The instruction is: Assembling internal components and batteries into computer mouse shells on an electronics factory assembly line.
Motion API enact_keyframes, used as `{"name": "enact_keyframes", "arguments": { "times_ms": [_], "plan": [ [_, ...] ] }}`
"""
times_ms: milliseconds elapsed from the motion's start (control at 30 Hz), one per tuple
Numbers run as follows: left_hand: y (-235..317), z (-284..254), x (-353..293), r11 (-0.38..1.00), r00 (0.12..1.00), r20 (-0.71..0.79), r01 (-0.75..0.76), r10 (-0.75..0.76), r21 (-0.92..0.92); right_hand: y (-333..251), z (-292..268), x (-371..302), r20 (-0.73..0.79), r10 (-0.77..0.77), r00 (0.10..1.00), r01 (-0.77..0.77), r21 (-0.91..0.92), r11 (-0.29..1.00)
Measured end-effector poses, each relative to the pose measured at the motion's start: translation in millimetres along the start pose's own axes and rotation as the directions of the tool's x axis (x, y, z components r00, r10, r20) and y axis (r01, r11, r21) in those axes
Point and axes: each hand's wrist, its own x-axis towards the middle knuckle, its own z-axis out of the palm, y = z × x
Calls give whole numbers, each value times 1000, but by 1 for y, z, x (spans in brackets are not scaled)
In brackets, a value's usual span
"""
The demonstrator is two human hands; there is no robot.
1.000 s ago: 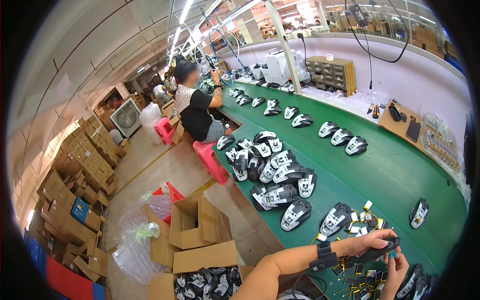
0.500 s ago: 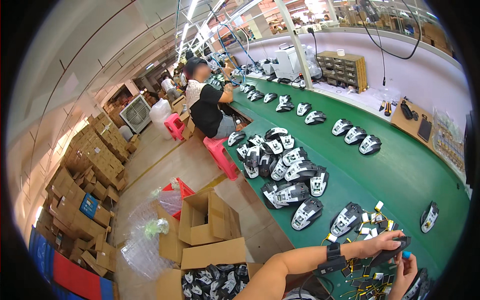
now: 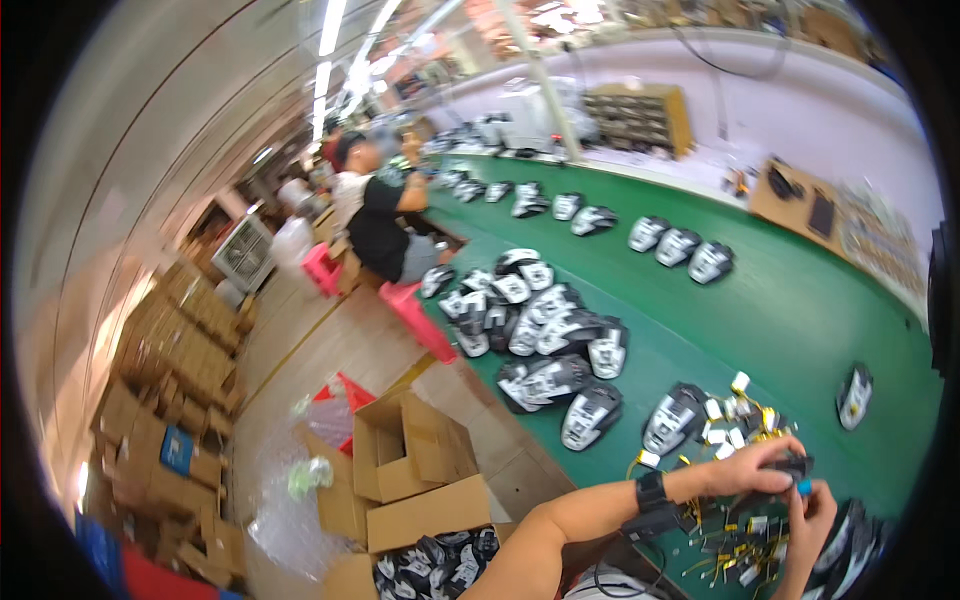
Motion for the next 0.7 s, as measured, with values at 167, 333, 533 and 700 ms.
{"name": "enact_keyframes", "arguments": {
  "times_ms": [167, 333, 533, 700],
  "plan": [
    [26, 1, -14, 994, 982, -186, 6, 15, 109, -31, 16, 8, 23, 56, 998, -58, 104, 993],
    [31, 6, -13, 958, 937, -348, -83, -18, -274, -44, 13, 7, 121, 62, 991, -112, 468, 877],
    [35, 19, -4, 930, 918, -381, -42, -108, -364, -51, 12, -6, 194, 93, 977, -185, 540, 821],
    [26, 16, -8, 962, 827, -548, -36, -123, -270, -48, 16, -9, 167, 66, 984, -138, 471, 871]
  ]
}}
